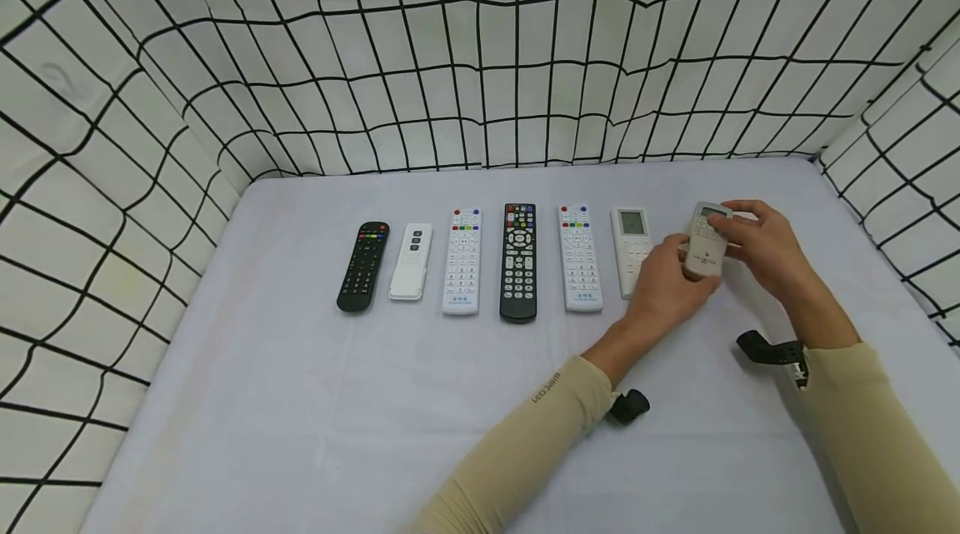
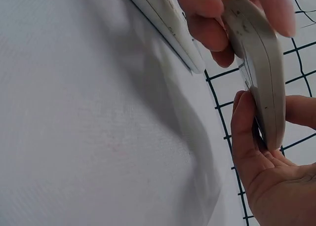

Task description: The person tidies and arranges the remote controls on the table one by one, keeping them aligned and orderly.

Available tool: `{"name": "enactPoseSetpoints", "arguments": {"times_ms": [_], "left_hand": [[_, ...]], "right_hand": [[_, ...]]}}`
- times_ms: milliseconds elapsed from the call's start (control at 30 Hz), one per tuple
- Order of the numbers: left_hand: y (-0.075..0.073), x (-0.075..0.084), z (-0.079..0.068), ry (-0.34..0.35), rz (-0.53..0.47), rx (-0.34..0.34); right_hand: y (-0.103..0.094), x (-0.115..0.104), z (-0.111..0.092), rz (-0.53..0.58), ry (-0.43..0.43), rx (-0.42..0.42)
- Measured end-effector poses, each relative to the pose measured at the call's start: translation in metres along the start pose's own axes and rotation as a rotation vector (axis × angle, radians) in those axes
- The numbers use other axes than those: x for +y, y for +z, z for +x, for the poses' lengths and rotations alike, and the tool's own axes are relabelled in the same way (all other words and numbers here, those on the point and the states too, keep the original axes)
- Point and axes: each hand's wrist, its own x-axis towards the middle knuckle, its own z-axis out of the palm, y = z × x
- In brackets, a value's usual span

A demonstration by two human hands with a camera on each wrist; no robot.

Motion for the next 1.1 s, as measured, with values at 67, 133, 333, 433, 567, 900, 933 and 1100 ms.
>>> {"name": "enactPoseSetpoints", "arguments": {"times_ms": [67,133,333,433,567,900,933,1100], "left_hand": [[0.002,0.000,-0.001,-0.019,-0.048,0.004],[0.005,0.001,-0.002,-0.039,-0.089,0.011],[0.012,0.000,-0.006,-0.068,-0.103,0.047],[0.014,0.000,-0.007,-0.071,-0.092,0.065],[0.018,-0.001,-0.007,-0.057,-0.086,0.075],[0.023,0.000,-0.006,-0.030,-0.025,0.014],[0.024,0.001,-0.007,-0.041,-0.013,0.008],[0.030,0.008,-0.015,-0.114,0.005,-0.001]], "right_hand": [[-0.001,0.001,-0.001,-0.022,-0.003,0.007],[-0.001,0.002,-0.002,-0.023,-0.005,0.013],[-0.001,0.005,-0.006,0.037,-0.010,-0.026],[-0.001,0.007,-0.005,0.040,-0.014,-0.049],[0.000,0.009,-0.004,0.001,-0.020,-0.044],[-0.003,0.018,0.003,-0.163,0.002,-0.006],[-0.004,0.018,0.003,-0.174,0.010,-0.006],[-0.004,0.018,0.006,-0.186,0.029,-0.004]]}}
